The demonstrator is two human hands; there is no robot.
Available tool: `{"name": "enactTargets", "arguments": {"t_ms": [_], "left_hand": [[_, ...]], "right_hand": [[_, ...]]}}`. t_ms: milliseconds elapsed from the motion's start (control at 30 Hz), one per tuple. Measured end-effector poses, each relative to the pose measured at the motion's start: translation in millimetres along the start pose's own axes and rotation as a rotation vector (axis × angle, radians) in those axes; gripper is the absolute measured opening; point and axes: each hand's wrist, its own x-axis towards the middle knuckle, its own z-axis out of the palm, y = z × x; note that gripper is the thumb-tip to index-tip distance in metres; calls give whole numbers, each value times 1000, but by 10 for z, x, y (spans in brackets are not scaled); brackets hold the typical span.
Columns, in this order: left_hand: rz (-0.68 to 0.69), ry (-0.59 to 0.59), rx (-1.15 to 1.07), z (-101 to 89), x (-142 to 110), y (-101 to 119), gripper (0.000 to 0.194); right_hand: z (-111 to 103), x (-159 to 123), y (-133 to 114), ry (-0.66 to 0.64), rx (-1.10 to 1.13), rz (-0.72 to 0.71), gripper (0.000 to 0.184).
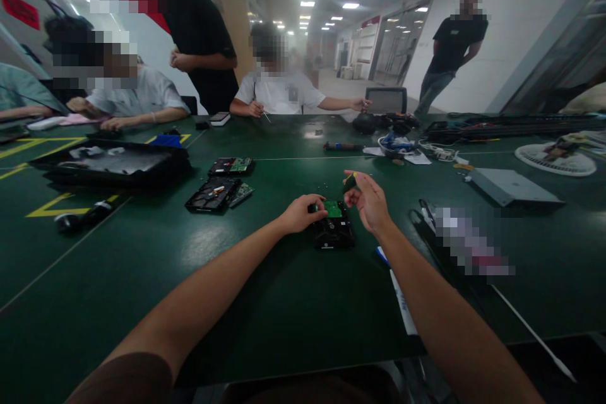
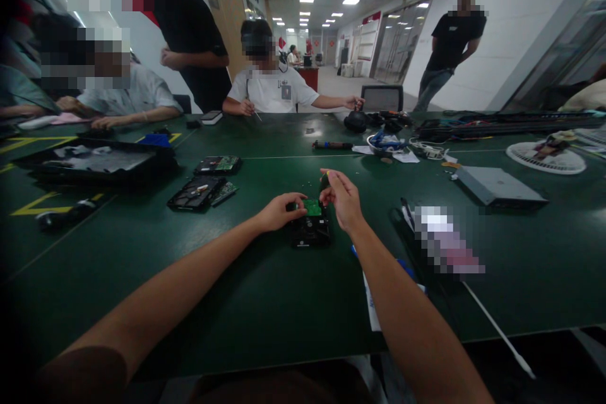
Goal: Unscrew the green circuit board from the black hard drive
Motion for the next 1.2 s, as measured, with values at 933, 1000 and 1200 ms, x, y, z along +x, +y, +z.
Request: {"name": "enactTargets", "arguments": {"t_ms": [933,1000,1200], "left_hand": [[-44,-7,24,-1,-3,51,13],[-43,-11,17,-1,-1,45,14],[-38,-13,23,6,2,31,15]], "right_hand": [[21,-19,1,-16,53,4,33],[16,-15,-3,-12,33,6,34],[-3,-2,-5,3,-23,-4,36]]}}
